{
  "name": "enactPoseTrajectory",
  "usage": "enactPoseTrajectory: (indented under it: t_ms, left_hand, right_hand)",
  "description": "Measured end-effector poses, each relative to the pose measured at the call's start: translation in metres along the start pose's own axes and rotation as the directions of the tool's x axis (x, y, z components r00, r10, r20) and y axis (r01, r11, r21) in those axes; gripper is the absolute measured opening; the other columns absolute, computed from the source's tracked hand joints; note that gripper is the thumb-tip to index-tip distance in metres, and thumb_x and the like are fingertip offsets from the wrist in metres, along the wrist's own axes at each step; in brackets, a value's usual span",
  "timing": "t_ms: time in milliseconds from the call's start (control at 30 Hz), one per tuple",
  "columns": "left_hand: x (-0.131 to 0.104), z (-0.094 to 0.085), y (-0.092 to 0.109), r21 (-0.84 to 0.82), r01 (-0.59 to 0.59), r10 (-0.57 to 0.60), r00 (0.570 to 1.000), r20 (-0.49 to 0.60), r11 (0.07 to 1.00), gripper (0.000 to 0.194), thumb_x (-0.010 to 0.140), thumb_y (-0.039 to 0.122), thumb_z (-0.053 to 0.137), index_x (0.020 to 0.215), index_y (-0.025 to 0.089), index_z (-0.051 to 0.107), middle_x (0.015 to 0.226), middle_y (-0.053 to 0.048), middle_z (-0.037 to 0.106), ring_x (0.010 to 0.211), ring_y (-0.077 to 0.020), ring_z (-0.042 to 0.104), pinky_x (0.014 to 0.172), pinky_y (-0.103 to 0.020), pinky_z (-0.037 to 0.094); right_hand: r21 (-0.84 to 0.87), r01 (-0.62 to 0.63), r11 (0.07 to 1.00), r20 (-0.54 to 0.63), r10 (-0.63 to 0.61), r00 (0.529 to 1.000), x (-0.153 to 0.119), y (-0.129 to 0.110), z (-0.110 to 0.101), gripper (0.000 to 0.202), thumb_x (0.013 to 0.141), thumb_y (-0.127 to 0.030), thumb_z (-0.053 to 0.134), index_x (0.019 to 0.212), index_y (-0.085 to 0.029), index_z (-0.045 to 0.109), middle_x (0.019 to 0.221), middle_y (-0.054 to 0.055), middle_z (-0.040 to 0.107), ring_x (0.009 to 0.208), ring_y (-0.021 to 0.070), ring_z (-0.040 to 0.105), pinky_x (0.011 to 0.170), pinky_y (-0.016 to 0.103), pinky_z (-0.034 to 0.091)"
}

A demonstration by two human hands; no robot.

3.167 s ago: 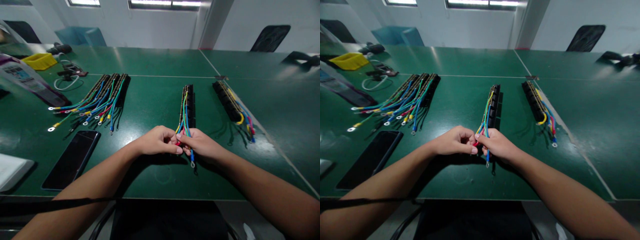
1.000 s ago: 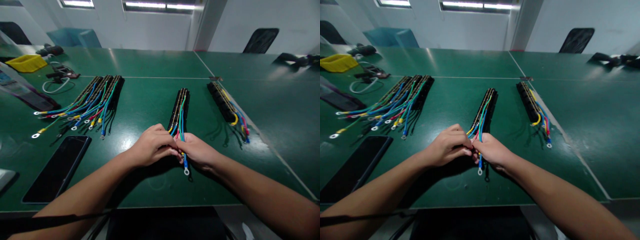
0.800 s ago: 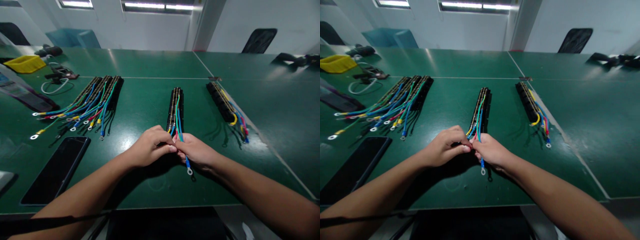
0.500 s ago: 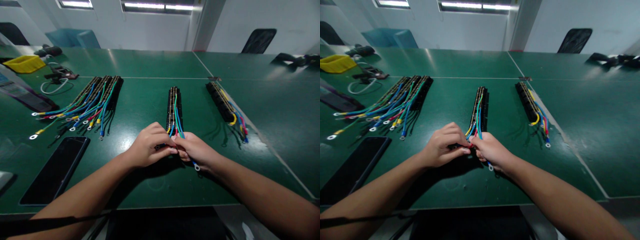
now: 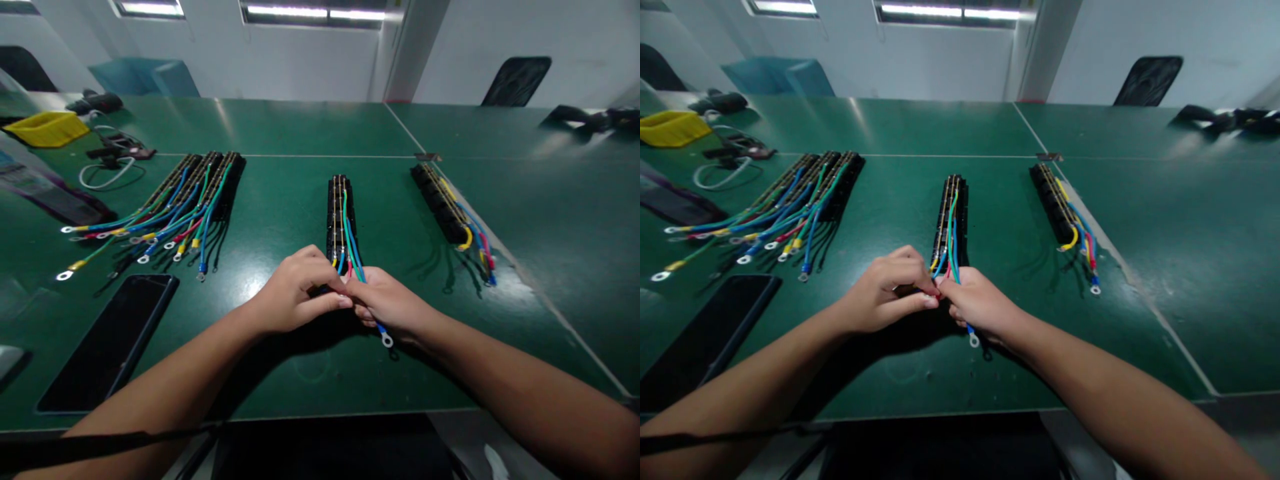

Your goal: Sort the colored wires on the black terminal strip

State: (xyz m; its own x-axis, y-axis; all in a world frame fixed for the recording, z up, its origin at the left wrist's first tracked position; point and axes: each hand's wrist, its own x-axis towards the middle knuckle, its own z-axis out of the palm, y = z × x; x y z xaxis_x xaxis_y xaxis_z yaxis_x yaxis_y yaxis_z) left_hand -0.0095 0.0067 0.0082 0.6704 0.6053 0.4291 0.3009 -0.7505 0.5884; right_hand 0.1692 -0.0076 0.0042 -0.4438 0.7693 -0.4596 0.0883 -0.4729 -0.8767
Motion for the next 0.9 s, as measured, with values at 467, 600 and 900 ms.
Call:
enactPoseTrajectory:
  t_ms: [467, 600, 900]
  left_hand:
    - [0.0004, -0.001, 0.0027, -0.011, 0.098, -0.098, 0.995, 0.019, 0.995, 0.019, 0.088, 0.03, 0.06, 0.076, 0.016, 0.064, 0.074, 0.0, 0.065, 0.074, -0.0124, 0.054, 0.076, -0.027, 0.038]
    - [-0.002, 0.0, -0.0014, -0.003, -0.039, 0.039, 0.999, 0.005, 0.999, 0.017, 0.088, 0.03, 0.06, 0.079, 0.016, 0.064, 0.076, 0.0, 0.066, 0.073, -0.0122, 0.056, 0.082, -0.031, 0.038]
    - [0.0005, 0.0016, 0.0026, 0.036, 0.068, -0.068, 0.997, 0.018, 0.997, 0.022, 0.092, 0.028, 0.05, 0.077, 0.015, 0.061, 0.073, -0.001, 0.063, 0.074, -0.0137, 0.051, 0.076, -0.028, 0.038]
  right_hand:
    - [-0.072, 0.04, 0.997, -0.014, -0.041, 0.999, 0.0024, 0.0078, -0.0007, 0.029, 0.089, -0.045, 0.054, 0.075, -0.021, 0.044, 0.043, -0.009, 0.035, 0.033, 0.0061, 0.029, 0.034, 0.017, 0.023]
    - [-0.112, 0.026, 0.993, -0.017, -0.028, 0.999, 0.0006, 0.0039, -0.0005, 0.033, 0.091, -0.044, 0.05, 0.069, -0.02, 0.045, 0.039, -0.008, 0.039, 0.033, 0.0067, 0.033, 0.032, 0.017, 0.027]
    - [-0.115, 0.033, 0.993, -0.061, -0.04, 0.997, 0.0001, 0.0053, 0.0013, 0.029, 0.089, -0.043, 0.053, 0.074, -0.019, 0.046, 0.046, -0.008, 0.043, 0.033, 0.0068, 0.041, 0.031, 0.016, 0.035]
